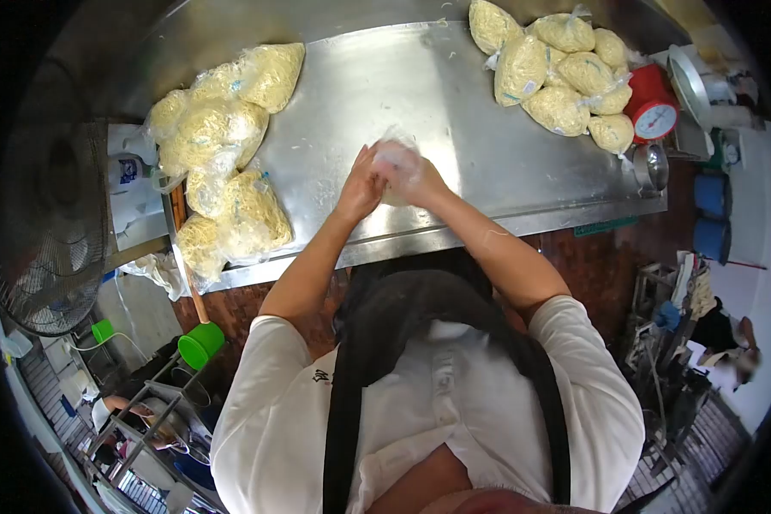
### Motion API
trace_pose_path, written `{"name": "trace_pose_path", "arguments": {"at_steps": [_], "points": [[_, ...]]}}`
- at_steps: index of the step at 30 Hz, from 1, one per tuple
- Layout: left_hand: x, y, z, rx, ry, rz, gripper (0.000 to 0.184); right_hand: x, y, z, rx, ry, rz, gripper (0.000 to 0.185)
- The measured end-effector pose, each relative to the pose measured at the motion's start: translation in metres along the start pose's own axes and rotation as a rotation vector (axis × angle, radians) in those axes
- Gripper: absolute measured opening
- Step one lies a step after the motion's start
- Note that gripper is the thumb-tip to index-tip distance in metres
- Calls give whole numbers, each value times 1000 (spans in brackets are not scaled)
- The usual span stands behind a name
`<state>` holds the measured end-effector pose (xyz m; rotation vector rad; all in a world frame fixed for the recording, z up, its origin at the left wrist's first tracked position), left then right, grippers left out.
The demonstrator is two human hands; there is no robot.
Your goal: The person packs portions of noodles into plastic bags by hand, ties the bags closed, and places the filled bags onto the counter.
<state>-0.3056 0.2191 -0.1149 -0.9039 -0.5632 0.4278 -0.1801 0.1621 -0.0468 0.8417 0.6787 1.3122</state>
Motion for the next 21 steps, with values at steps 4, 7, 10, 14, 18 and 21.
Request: {"name": "trace_pose_path", "arguments": {"at_steps": [4, 7, 10, 14, 18, 21], "points": [[23, -4, -10, -770, -432, 639, 29, -26, -24, 27, 89, -183, -78, 85], [42, 4, -34, -1398, -865, 793, 30, -41, -30, -26, -718, 32, -50, 90], [43, 4, -42, -1419, -850, 922, 28, -32, -47, -50, -634, -145, 37, 77], [46, 23, -45, -1339, -749, 966, 25, -17, -50, -47, -675, -269, 128, 55], [29, -36, -2, -1407, -794, 595, 32, 1, -53, -9, -4, -90, -295, 29], [-54, -6, -23, -1273, -742, 993, 36, 1, -89, -18, 655, -84, -466, 23]]}}
Point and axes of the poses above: each hand's wrist, its own x-axis towards the middle knuckle, its own z-axis out of the back of the hand, y = z × x, the point moved 4 cm from there along x, towards the middle knuckle, and after that the axes turned 11 degrees about -x, right-handed, at the moved point
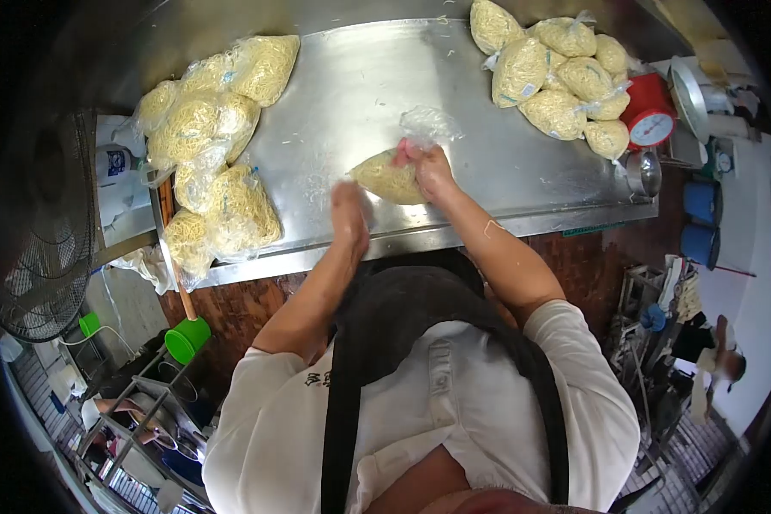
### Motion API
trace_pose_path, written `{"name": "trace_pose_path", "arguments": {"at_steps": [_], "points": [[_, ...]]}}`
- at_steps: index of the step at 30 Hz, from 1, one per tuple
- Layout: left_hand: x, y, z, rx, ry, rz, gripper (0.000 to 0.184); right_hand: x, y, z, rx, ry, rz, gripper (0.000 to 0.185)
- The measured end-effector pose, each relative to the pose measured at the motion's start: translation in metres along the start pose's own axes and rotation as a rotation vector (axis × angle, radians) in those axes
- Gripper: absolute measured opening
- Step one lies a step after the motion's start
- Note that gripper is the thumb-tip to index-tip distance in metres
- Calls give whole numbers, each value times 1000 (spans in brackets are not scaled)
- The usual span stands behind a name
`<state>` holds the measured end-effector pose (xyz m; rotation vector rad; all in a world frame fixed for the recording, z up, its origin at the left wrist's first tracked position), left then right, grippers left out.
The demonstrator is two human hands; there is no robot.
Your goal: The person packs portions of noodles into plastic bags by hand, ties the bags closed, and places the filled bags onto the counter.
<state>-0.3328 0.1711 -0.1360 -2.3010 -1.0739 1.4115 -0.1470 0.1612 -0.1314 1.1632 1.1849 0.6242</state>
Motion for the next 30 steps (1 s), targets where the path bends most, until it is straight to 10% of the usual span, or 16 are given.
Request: {"name": "trace_pose_path", "arguments": {"at_steps": [3, 4, 6, 7, 11, 16, 20, 24, 28, 30], "points": [[37, 8, -33, -89, -94, 120, 45, -24, 15, -21, -64, -103, -164, 23], [25, -40, -73, 286, -48, -47, 60, -44, 56, -26, -667, -109, 158, 16], [42, -98, -108, -94, 575, -57, 72, -62, 137, -35, -1000, -195, 782, 14], [37, -106, -110, 107, 521, -39, 71, -71, 168, -37, -1143, -242, 955, 15], [-48, -71, -153, 107, 423, 368, 59, -94, 185, -17, -1311, -134, 699, 18], [-60, -22, -137, -126, 294, 393, 46, -113, 150, 9, -995, -109, 785, 16], [-18, 24, -107, -61, 342, 456, 38, -76, 83, 22, -964, 106, 195, 13], [-1, 41, -92, -161, 79, 577, 32, -105, 46, 20, -740, 109, 493, 17], [-6, 33, -56, 445, 246, 216, 25, -98, 10, 32, 100, 179, -206, 13], [0, 22, -46, 824, 423, 7, 20, -96, 8, 26, -46, 139, -179, 17]]}}
Point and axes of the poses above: each hand's wrist, its own x-axis towards the middle knuckle, its own z-axis out of the back of the hand, y = z × x, the point moved 4 cm from there along x, towards the middle knuckle, and after that the axes turned 11 degrees about -x, right-handed, at the moved point
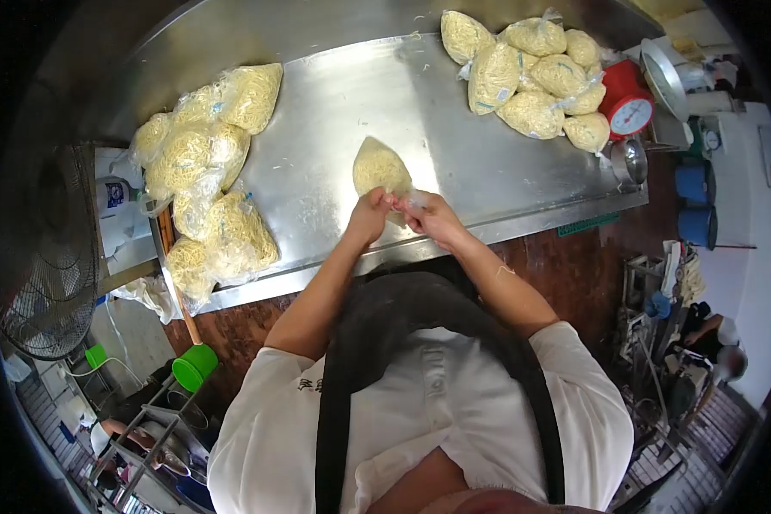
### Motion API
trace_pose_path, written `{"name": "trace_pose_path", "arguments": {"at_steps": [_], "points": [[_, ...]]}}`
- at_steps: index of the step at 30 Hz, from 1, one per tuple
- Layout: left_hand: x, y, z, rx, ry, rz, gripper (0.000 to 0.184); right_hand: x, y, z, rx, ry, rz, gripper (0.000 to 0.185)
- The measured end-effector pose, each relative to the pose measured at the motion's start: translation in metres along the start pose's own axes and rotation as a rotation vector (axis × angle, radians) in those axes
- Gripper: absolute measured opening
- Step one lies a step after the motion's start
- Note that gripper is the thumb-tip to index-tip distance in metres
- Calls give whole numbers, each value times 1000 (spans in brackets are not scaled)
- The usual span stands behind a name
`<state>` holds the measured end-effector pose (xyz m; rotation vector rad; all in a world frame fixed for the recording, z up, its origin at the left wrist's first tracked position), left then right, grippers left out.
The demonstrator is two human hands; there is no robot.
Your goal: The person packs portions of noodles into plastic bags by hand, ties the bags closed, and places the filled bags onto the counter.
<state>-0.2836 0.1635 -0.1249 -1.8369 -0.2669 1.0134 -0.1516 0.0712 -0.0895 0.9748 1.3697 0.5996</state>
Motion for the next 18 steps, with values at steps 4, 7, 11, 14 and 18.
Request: {"name": "trace_pose_path", "arguments": {"at_steps": [4, 7, 11, 14, 18], "points": [[-28, -81, 8, 852, 86, -221, 15, 14, 39, -7, -544, -296, 383, 11], [-30, -100, 5, 1084, 26, -464, 14, 28, 72, -16, -844, -452, 680, 4], [6, -80, 18, 1024, -43, -554, 20, 80, 64, -16, -885, -422, 625, 12], [33, -45, 43, 745, -151, -602, 24, 121, 21, -18, -374, -326, 416, 25], [24, -35, 50, 619, -263, -678, 23, 85, 29, -31, -371, -276, 495, 41]]}}
Point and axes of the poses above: each hand's wrist, its own x-axis towards the middle knuckle, its own z-axis out of the back of the hand, y = z × x, the point moved 4 cm from there along x, towards the middle knuckle, and after that the axes turned 11 degrees about -x, right-handed, at the moved point
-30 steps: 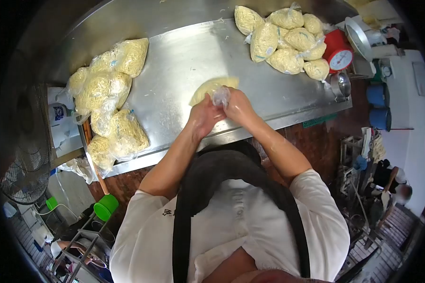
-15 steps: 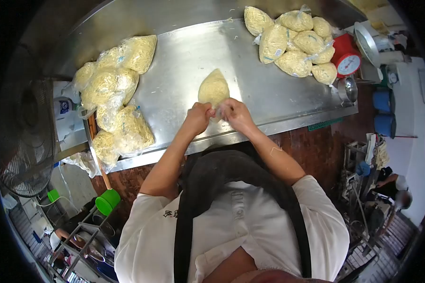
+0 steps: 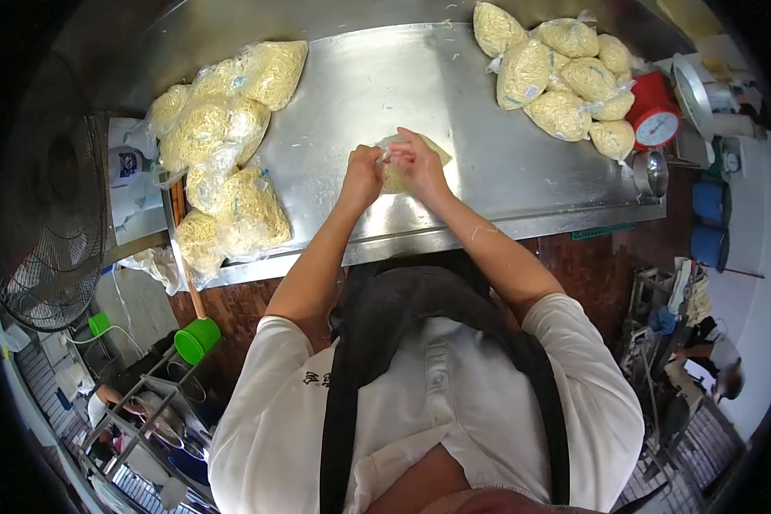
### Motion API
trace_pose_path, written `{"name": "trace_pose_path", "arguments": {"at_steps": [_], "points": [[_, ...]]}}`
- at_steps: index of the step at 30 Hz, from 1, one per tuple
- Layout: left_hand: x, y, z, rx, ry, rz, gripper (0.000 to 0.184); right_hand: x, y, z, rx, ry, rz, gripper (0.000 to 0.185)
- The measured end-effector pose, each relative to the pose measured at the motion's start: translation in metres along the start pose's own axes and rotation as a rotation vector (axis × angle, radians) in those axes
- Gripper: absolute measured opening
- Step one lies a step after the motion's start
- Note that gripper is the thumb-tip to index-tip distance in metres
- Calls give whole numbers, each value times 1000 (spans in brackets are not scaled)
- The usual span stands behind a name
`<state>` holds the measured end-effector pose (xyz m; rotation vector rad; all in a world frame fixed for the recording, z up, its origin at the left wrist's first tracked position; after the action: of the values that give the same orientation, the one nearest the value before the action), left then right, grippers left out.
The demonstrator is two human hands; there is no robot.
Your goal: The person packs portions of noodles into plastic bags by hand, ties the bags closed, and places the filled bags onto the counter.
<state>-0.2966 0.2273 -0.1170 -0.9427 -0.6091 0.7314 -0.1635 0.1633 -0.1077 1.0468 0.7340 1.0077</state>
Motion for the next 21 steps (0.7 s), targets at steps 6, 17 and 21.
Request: {"name": "trace_pose_path", "arguments": {"at_steps": [6, 17, 21], "points": [[-10, -1, -7, -113, -161, 143, 26, 1, -1, -6, -377, -19, 280, 33], [0, 49, -35, -375, -100, 129, 32, 25, -25, 12, -18, 518, -92, 34], [-1, 0, -18, -454, -35, 421, 26, 8, -15, 7, -356, 318, 215, 31]]}}
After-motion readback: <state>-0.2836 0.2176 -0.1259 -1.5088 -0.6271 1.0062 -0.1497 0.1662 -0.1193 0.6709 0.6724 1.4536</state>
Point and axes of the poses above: each hand's wrist, its own x-axis towards the middle knuckle, its own z-axis out of the back of the hand, y = z × x, the point moved 4 cm from there along x, towards the middle knuckle, and after that the axes turned 11 degrees about -x, right-handed, at the moved point
